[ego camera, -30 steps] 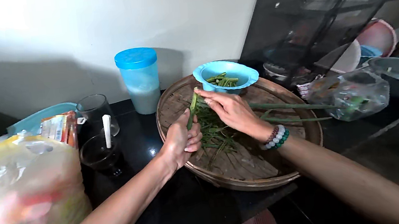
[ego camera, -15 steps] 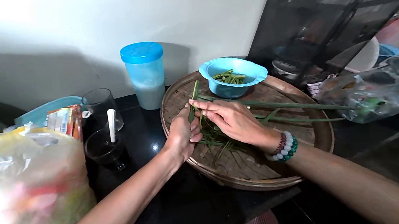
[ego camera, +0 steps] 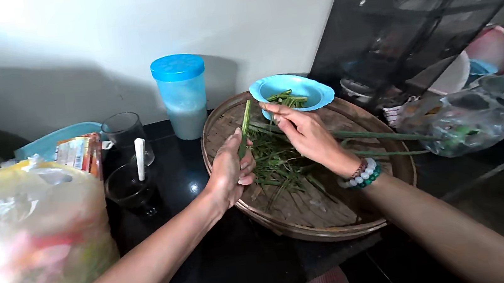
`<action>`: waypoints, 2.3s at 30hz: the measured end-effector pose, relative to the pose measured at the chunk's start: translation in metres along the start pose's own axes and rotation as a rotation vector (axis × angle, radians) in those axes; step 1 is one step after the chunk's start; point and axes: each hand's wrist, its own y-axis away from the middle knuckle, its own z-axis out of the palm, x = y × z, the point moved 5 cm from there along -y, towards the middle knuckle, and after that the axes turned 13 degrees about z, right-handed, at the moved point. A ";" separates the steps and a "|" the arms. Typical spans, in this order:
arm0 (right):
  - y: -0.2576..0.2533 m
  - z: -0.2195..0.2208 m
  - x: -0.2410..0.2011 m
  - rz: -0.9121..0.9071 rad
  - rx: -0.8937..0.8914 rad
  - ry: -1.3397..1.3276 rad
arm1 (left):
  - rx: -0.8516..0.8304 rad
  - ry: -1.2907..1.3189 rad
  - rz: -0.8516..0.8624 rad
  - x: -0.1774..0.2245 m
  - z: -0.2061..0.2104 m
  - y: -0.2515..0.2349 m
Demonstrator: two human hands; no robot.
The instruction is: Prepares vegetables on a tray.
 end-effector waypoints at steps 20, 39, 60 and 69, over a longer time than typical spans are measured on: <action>-0.005 0.003 0.004 0.054 -0.035 0.054 | -0.028 -0.039 -0.090 -0.002 0.004 0.001; 0.013 0.019 -0.017 -0.178 0.006 0.133 | 0.023 -0.084 -0.019 -0.003 0.003 -0.002; 0.012 0.022 -0.019 -0.165 0.003 0.132 | 0.068 -0.017 -0.027 -0.002 0.002 -0.001; -0.001 -0.009 0.005 0.025 0.055 0.005 | -0.045 -0.032 -0.001 0.000 0.006 0.006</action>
